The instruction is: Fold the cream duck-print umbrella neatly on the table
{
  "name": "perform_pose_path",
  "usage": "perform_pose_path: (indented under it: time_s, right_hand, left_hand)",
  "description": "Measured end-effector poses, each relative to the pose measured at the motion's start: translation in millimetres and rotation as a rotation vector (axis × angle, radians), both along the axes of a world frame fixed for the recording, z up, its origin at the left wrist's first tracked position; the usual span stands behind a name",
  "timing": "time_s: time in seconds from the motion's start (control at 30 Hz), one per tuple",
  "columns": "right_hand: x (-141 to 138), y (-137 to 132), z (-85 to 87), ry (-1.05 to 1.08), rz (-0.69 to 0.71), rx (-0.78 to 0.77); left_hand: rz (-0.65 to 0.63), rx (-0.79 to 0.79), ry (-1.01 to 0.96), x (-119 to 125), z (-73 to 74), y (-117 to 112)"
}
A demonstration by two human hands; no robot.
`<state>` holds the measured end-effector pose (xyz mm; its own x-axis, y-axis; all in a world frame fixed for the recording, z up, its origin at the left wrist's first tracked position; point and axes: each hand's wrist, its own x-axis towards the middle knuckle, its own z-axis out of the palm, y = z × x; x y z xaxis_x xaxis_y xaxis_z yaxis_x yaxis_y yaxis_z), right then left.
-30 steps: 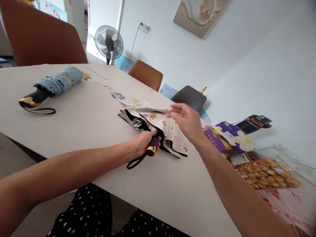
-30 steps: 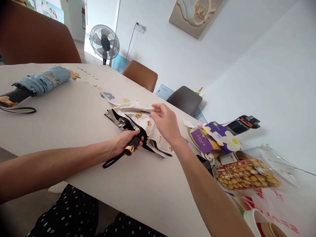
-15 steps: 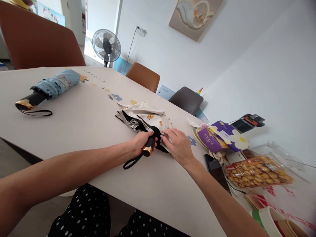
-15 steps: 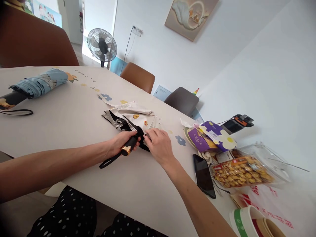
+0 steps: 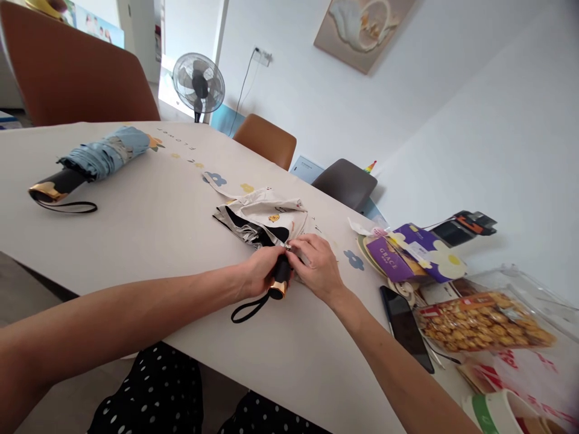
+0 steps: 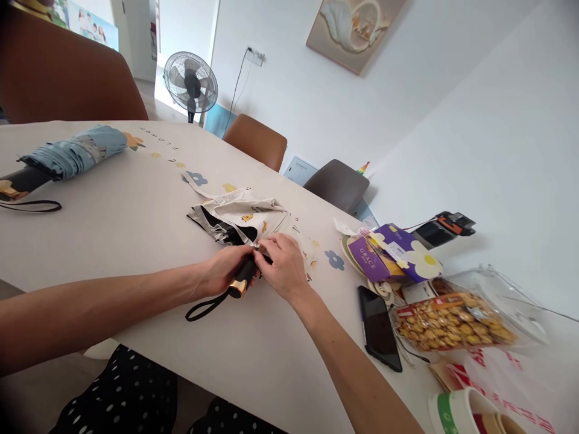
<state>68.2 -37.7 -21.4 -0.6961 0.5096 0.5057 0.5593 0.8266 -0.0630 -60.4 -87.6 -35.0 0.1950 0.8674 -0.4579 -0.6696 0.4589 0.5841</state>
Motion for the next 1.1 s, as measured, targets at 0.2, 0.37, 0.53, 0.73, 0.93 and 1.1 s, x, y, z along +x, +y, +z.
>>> perform_pose_path:
  time_s: [0.2, 0.37, 0.53, 0.73, 0.93, 1.1]
  right_hand:
    - [10.7, 1.8, -1.8, 0.041, 0.091, -0.103]
    - [14.0, -3.2, -5.3, 0.104, -0.029, -0.199]
    - [13.1, 5.2, 10.1, 0.065, -0.083, -0.287]
    - [-8.4, 53.2, 45.0, 0.134, -0.234, -0.265]
    - [-45.2, 108.5, 40.2, -0.122, -0.315, -0.267]
    - [-69.1, 143.6, 40.9, 0.023, -0.393, -0.178]
  left_hand:
    - [-0.083, 0.033, 0.078, -1.7, -3.8, 3.0]
    - [-0.087, 0.125, 0.182, -2.0, -9.1, 2.4]
    - [-0.071, 0.107, 0.252, 0.8, -13.1, 4.2]
    - [-0.059, 0.042, 0.291, 2.9, -10.3, 1.6]
    - [-0.097, -0.015, 0.328, 0.8, -0.9, -4.4]
    - [-0.149, -0.032, 0.376, 1.1, 1.9, -5.1]
